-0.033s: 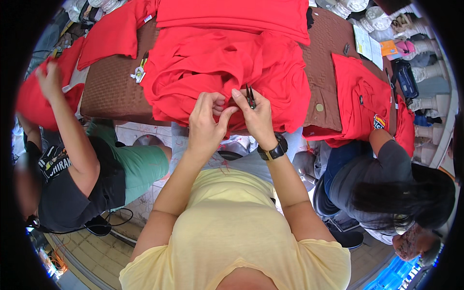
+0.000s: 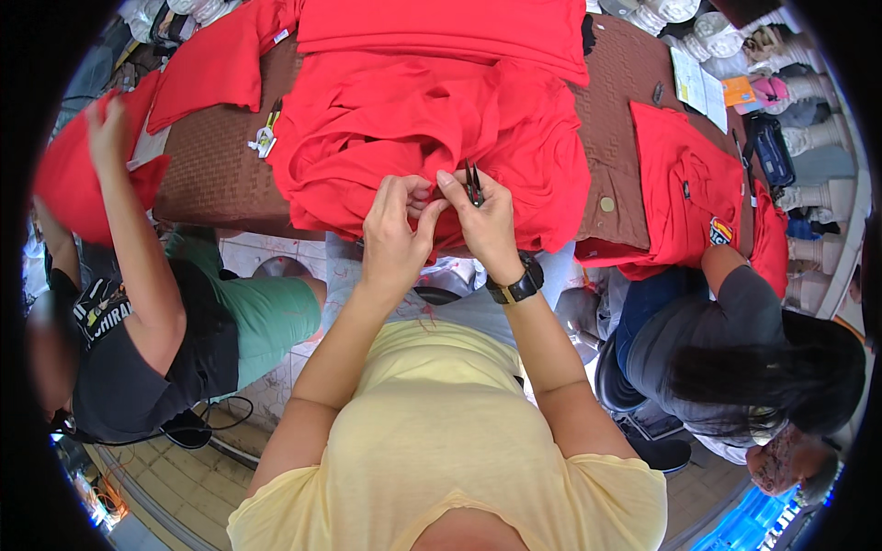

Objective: The person trims excess threads from red t-shirts using small snips while working at a table with other people.

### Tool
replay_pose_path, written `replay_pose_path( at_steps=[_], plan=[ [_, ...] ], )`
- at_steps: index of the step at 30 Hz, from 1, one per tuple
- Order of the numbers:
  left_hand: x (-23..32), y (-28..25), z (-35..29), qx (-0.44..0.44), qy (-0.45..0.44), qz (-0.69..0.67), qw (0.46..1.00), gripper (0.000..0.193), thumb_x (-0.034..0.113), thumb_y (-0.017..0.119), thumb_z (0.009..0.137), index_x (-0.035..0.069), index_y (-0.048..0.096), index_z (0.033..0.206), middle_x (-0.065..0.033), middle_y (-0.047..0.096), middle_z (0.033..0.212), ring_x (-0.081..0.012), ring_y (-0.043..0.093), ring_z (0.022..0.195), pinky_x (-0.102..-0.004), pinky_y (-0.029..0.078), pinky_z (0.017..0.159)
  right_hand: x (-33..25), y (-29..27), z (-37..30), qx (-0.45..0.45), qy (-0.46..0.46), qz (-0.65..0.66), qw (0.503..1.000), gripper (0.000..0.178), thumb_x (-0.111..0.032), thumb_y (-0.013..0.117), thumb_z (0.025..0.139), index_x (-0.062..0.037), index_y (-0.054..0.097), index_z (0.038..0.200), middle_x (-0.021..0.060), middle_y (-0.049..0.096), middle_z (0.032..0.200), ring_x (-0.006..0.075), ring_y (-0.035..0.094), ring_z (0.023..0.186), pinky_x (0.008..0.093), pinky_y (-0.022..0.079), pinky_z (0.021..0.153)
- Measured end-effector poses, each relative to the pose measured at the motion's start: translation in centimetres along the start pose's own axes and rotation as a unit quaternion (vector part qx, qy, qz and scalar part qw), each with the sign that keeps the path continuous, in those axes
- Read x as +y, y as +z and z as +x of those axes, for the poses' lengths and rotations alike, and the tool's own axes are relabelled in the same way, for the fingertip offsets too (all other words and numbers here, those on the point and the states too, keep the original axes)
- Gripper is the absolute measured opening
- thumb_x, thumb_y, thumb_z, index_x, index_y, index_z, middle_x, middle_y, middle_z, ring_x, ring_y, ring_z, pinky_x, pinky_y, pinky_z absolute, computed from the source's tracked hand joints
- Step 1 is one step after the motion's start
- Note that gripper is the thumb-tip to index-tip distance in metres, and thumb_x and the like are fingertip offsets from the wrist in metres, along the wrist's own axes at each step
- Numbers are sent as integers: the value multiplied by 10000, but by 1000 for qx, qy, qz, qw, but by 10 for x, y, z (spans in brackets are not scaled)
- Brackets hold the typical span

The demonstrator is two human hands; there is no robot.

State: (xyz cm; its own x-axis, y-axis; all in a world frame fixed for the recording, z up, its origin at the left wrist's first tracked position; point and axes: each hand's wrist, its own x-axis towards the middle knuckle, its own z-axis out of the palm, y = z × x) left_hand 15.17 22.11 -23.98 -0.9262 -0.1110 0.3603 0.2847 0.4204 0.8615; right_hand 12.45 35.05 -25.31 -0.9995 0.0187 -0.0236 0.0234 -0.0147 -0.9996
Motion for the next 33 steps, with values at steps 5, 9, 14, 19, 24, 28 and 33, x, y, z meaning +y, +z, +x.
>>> replay_pose_path(
  at_steps=[5,9,14,19,24,28,33],
  plan=[
    [-12,10,-2,43,-6,-16,999,143,-45,701,885,-55,623,1005,-122,646,933,-174,693,814,-285,588,687,7,7,-1,44,-33,24,998,223,-203,705,952,-5,699,850,-70,573,679,2,412,603,222,306,511],
    [-12,7,-2,35,6,-1,999,92,-45,672,912,-64,635,994,-113,650,925,-158,691,806,-277,590,672,10,7,-3,41,0,37,999,239,-205,691,962,2,693,842,-56,580,670,9,428,617,231,328,527],
    [-30,9,0,6,-108,-172,979,46,3,604,983,-42,607,994,-58,626,917,-118,652,824,-265,582,752,8,8,-5,21,-22,38,999,248,-215,665,980,2,673,861,-37,588,666,25,460,628,244,351,539],
    [-31,8,2,1,-153,-236,960,62,7,560,1007,-37,576,965,-54,605,894,-105,609,811,-271,573,759,-20,-11,-18,-104,109,-32,988,418,-326,497,1056,16,598,838,77,625,682,137,569,644,316,431,595],
    [-32,7,-1,-4,-164,-256,953,54,7,560,1008,-26,576,968,-45,606,899,-99,603,816,-260,555,776,-16,-4,-25,-124,24,-138,982,476,-334,411,1071,54,553,835,226,601,708,373,620,695,433,457,646],
    [-32,10,-3,3,-162,-255,953,51,3,577,996,-31,579,958,-47,614,872,-101,604,815,-256,536,765,-18,-2,-24,-116,22,-154,981,452,-298,422,1067,72,554,843,273,606,730,442,632,731,470,456,654],
    [-37,9,-7,-12,-134,-201,970,12,-12,581,995,-8,588,986,-22,605,924,-79,577,852,-221,490,781,-18,4,-20,-91,19,-163,982,465,-321,436,1066,54,563,821,166,530,661,269,508,628,406,403,586]
  ],
)
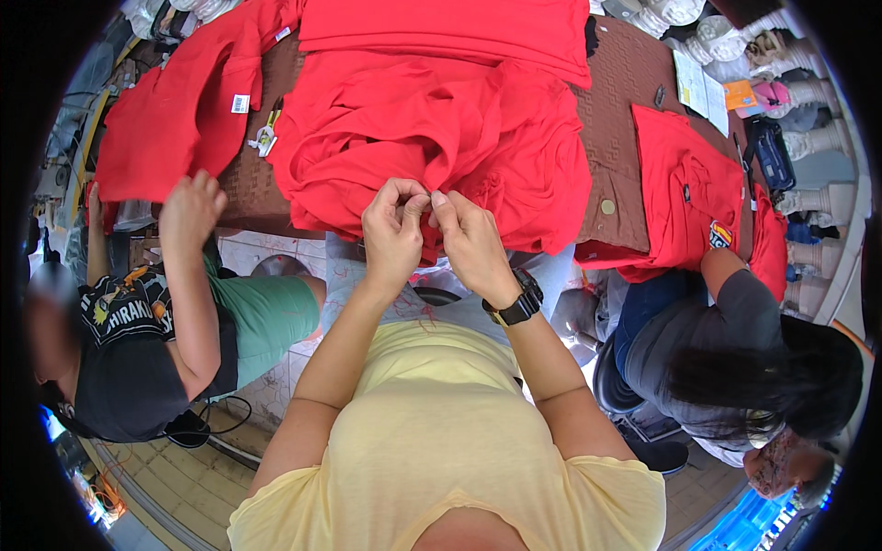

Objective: The person trims excess threads from red t-shirts using small snips while working at a table with other people.

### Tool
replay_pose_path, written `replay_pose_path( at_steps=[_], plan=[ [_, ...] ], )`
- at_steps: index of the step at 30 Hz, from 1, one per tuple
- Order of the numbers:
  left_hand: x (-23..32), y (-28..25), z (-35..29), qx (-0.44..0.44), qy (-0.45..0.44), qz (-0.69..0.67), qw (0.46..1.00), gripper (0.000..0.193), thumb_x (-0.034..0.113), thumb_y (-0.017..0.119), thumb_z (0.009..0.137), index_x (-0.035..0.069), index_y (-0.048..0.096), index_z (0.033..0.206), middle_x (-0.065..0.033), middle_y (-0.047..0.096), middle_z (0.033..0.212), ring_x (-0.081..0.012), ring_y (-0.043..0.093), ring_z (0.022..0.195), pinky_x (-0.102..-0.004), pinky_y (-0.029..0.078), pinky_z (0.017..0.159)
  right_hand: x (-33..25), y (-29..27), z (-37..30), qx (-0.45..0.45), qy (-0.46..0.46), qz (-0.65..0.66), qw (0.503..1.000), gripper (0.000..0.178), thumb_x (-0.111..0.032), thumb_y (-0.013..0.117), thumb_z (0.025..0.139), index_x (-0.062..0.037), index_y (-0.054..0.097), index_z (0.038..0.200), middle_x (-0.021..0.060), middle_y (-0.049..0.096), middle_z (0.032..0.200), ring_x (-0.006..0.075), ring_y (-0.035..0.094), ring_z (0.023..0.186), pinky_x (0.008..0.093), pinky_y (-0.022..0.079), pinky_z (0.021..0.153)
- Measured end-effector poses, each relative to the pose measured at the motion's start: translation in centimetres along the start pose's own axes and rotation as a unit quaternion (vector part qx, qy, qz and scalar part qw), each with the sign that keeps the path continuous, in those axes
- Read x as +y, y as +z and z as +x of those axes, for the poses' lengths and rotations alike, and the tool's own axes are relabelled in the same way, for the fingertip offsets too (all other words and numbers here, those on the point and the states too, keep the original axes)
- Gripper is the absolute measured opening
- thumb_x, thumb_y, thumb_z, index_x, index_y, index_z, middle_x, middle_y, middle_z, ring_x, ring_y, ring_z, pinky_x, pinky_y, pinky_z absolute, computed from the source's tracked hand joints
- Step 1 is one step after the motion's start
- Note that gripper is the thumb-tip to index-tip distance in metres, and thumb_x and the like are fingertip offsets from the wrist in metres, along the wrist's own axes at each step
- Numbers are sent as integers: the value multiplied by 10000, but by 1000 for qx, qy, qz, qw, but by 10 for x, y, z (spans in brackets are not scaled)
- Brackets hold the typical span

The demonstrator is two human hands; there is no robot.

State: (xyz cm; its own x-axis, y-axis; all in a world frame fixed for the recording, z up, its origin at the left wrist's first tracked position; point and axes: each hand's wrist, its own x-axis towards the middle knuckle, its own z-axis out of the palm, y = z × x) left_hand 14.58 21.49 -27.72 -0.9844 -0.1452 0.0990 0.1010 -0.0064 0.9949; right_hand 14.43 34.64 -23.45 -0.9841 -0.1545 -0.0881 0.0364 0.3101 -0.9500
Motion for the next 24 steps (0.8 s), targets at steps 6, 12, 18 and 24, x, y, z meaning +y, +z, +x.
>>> replay_pose_path(
  at_steps=[6,12,18,24],
  plan=[
    [5,1,0,9,0,-27,1000,24,-16,615,961,-23,594,972,-55,617,901,-122,583,834,-253,487,771,4,1,5,-15,-5,-1,1000,445,-293,451,1052,60,539,795,261,552,702,377,566,624,450,415,588],
    [78,-42,-2,-159,29,337,927,267,80,731,843,-30,602,1048,-158,602,921,-260,612,804,-350,501,770,2,-40,0,23,19,172,985,472,-416,366,1057,-42,609,902,-6,481,678,58,351,565,246,280,518],
    [27,-10,22,-86,-3,74,994,255,106,658,956,-55,602,1145,-113,669,1062,-182,639,958,-313,499,866,-9,-32,23,90,-122,103,983,210,50,652,849,7,663,1054,40,643,917,62,495,631,231,372,538],
    [52,-15,26,-163,-88,-135,973,284,-5,578,989,-76,588,1264,-108,679,1173,-135,621,1108,-276,478,981,-24,-36,17,113,-229,-16,967,199,62,692,837,-25,719,1014,53,635,960,112,625,724,227,469,594]
  ],
)
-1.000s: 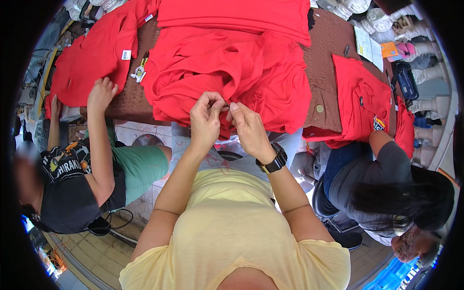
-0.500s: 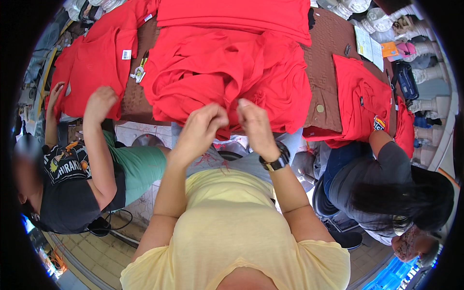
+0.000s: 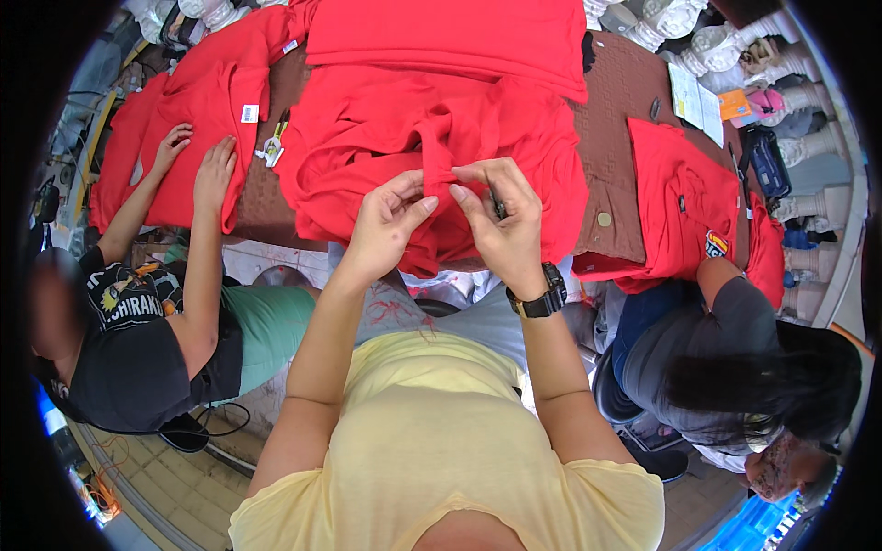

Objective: The person trims excess threads from red t-shirts using small snips while working at a table with other people.

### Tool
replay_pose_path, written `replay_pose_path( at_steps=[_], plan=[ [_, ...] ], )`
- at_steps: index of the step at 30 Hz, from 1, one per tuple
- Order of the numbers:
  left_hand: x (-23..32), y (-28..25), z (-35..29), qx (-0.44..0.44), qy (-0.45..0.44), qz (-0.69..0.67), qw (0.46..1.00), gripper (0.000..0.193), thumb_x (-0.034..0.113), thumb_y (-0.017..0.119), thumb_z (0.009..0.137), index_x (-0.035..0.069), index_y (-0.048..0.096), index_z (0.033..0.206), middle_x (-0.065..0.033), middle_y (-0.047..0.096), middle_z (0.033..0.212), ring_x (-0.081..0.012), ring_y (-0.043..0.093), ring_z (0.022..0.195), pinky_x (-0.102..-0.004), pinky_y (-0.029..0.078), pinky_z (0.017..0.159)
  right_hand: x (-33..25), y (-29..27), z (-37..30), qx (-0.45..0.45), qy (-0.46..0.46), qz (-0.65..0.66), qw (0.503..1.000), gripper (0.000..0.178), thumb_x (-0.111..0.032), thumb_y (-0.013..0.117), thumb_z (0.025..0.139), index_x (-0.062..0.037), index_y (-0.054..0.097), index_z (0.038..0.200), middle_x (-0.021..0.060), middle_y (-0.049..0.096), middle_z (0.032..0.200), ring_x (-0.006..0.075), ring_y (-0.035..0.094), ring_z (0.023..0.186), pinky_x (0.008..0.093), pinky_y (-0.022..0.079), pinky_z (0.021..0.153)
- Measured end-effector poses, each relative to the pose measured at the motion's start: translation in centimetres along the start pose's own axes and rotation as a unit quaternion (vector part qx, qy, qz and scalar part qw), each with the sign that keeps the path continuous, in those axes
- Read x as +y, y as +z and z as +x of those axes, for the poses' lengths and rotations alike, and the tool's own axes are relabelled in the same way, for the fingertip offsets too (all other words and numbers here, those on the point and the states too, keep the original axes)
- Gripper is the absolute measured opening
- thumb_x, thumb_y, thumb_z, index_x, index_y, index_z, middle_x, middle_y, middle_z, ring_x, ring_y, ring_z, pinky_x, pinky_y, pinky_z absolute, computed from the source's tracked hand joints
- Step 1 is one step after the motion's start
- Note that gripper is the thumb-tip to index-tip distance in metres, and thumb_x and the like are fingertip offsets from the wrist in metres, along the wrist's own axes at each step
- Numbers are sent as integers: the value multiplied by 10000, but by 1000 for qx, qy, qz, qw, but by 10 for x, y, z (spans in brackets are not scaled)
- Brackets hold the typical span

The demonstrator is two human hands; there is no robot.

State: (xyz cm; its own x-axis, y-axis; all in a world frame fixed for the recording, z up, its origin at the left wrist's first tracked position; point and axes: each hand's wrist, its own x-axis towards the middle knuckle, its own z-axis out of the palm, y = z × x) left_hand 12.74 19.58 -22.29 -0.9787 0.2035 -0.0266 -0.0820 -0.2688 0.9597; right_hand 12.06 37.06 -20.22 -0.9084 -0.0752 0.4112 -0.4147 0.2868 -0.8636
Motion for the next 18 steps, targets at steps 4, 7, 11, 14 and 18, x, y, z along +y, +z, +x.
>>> replay_pose_path(
  at_steps=[4,7,11,14,18],
  plan=[
    [3,4,-4,-5,-2,31,999,310,-31,585,974,-86,579,1279,-114,680,1172,-150,624,1123,-284,482,996,4,12,1,14,-114,-62,991,269,93,716,746,-24,710,988,88,609,947,215,671,730,302,540,613],
    [4,7,-2,-6,4,24,1000,309,-26,595,971,-89,581,1273,-118,685,1170,-154,631,1113,-287,500,979,10,14,-1,15,-143,-102,984,314,121,695,696,-18,650,973,116,591,938,259,667,744,355,529,578],
    [19,8,-3,7,-13,25,1000,292,-3,609,972,-69,594,1256,-120,691,1158,-150,644,1089,-281,509,952,9,9,0,32,-79,22,996,105,5,656,894,-4,586,972,90,563,907,195,570,766,309,467,662],
    [21,12,-3,16,18,30,999,313,-10,638,952,-38,601,1261,-93,684,1147,-139,645,1061,-275,507,945,21,7,-2,13,-37,87,995,159,-161,578,1039,-5,583,1012,-2,523,923,61,464,741,231,392,622],
    [21,17,-6,24,79,180,980,276,-22,602,963,0,619,1237,-61,682,1047,-102,634,931,-249,505,862,11,1,-6,-46,167,259,950,168,-171,589,1030,-16,581,967,2,509,804,78,465,666,228,374,598]
  ],
)
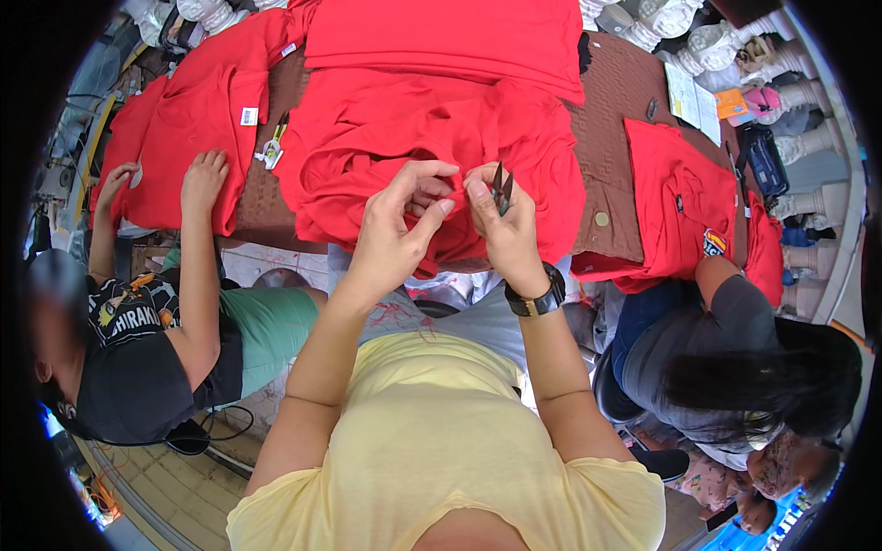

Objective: The person trims excess threads from red t-shirts using small snips while working at a table with other people.

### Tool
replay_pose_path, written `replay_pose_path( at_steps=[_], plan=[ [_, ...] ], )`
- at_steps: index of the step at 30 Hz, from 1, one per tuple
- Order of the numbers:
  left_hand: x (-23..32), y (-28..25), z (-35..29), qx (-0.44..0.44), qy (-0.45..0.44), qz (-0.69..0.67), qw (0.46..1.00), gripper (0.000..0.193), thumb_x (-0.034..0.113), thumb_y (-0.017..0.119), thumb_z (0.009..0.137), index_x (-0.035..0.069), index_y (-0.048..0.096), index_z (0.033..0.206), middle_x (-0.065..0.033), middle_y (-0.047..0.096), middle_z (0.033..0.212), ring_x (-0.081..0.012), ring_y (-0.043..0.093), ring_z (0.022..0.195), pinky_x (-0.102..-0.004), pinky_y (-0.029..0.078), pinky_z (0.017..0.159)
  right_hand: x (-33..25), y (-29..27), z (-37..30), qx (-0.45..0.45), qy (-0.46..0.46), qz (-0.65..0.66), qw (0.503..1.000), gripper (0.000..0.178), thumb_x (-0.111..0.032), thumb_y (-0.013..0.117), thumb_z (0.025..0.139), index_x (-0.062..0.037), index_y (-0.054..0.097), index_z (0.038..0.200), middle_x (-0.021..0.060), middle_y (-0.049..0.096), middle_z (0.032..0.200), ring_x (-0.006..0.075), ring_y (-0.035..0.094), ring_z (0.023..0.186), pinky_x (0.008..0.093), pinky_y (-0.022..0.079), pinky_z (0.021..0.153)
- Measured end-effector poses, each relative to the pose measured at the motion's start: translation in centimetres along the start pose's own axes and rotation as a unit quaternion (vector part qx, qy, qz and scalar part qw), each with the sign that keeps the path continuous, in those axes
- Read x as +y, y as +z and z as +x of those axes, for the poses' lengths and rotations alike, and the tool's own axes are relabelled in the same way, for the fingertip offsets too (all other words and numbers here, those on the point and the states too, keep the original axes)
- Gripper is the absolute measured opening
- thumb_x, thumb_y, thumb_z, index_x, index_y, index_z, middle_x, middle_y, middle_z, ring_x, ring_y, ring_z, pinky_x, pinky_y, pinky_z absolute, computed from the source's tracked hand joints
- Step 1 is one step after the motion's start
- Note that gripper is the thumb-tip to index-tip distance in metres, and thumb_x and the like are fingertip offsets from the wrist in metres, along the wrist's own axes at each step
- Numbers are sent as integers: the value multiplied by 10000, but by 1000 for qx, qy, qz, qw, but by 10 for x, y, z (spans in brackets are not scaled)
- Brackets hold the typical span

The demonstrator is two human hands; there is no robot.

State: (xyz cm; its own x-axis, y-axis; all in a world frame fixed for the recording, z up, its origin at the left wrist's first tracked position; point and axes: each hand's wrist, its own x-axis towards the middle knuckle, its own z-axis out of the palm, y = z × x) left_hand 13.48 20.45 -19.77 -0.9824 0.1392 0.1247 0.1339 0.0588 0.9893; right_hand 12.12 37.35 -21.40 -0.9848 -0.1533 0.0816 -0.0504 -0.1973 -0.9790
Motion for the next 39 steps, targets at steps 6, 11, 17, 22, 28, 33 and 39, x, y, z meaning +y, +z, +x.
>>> replay_pose_path(
  at_steps=[6,11,17,22,28,33,39],
  plan=[
    [-17,1,2,2,7,-114,993,306,-39,583,963,-5,611,1266,-40,648,1110,-82,594,930,-241,491,854,2,-6,2,2,72,142,987,136,-181,587,1034,-47,611,1035,-50,508,723,-3,319,520,188,258,466],
    [-21,2,1,6,-25,-124,992,308,-16,603,963,-20,609,1271,-37,649,1119,-80,592,912,-229,488,834,0,8,3,60,-128,-162,977,88,-47,688,932,4,634,979,12,600,871,22,370,536,224,303,489],
    [-23,5,0,62,10,-33,997,233,2,620,962,-20,647,1192,-40,674,999,-75,594,832,-226,484,759,8,9,5,46,-219,-271,936,128,-36,703,895,16,592,931,76,563,876,157,535,665,283,417,552],
    [-26,-1,-4,39,-9,-56,998,210,-3,624,971,-14,635,1180,-41,653,1087,-89,590,987,-243,469,919,12,-12,2,-48,93,59,993,167,-119,698,936,18,604,955,25,568,861,121,532,689,274,438,574],
    [-27,2,-3,57,-28,-103,993,203,-1,610,978,-20,641,1177,-35,656,1081,-86,587,984,-237,463,912,6,-5,6,30,-134,-166,977,167,-116,718,920,18,643,984,28,595,882,124,573,733,294,464,600],
    [-22,4,-4,64,-11,-7,998,196,-11,661,926,-11,676,1121,-38,667,1024,-96,580,895,-251,475,833,5,6,3,21,-209,-310,927,207,58,676,823,0,623,1014,122,592,940,280,633,760,365,483,615],
    [-22,3,-3,93,103,197,970,175,-49,704,832,-7,704,1002,-87,674,884,-155,586,806,-287,481,761,5,9,3,-28,-154,-402,902,281,45,636,797,-2,564,1064,140,533,1005,377,632,814,453,496,630]
  ],
)
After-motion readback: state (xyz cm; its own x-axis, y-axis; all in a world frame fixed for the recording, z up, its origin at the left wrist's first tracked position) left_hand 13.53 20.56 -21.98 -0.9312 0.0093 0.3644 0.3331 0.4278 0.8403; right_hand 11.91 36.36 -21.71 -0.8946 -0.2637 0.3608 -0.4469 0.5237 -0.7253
